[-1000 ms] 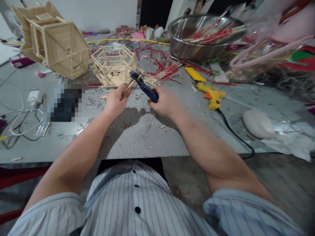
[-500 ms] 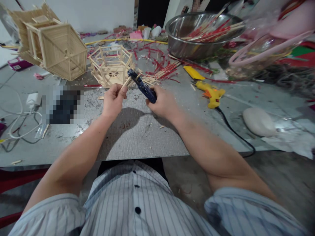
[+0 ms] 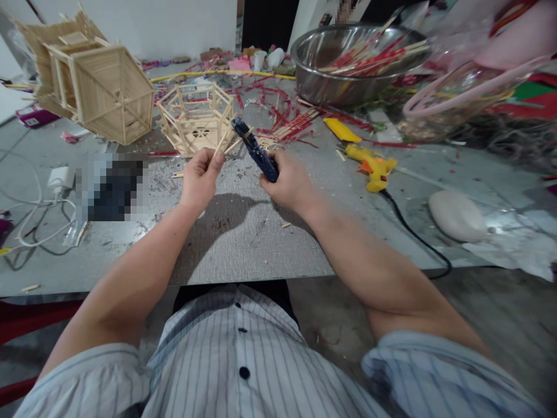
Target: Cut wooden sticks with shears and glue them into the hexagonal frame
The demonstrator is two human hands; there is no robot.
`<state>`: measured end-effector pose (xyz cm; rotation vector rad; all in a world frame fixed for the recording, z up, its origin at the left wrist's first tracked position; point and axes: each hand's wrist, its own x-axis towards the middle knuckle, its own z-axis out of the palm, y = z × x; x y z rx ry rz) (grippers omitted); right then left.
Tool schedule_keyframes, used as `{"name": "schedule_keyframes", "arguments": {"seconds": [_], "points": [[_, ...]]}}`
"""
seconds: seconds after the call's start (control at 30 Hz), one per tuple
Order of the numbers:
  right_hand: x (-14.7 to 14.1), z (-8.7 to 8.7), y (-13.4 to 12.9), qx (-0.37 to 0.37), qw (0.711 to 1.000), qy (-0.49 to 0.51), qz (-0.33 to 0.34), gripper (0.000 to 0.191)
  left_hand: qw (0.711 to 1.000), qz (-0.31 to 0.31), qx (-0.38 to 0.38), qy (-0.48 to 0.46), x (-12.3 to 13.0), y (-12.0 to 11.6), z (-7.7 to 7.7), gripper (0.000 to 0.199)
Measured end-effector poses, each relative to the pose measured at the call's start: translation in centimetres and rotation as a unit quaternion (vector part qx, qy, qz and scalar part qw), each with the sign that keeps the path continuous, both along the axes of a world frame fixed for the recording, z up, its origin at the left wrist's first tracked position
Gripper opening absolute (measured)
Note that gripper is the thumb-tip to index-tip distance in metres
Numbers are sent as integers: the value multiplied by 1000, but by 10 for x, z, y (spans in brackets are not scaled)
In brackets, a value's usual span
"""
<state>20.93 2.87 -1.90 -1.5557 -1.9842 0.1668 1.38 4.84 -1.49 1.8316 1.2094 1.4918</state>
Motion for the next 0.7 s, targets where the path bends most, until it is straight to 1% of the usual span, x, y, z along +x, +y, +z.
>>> {"name": "schedule_keyframes", "arguments": {"seconds": [0.13, 0.23, 0.3, 0.5, 0.7], "points": [[2, 2, 0, 0, 1000, -9, 1, 46, 996, -61, -57, -24, 1, -1, 3, 40], [3, 5, 0, -7, 1000, -22, -1, 46, 987, -108, -109, -37, -2, -1, 7, 39], [3, 6, -1, -11, 1000, -27, -3, 45, 982, -133, -129, -41, -5, 0, 10, 38], [3, 8, -2, -7, 999, -33, 3, 47, 973, -165, -163, -15, -14, 3, 15, 40], [3, 9, -3, -11, 999, -41, 6, 43, 965, -186, -183, -17, -15, 3, 17, 41]]}}
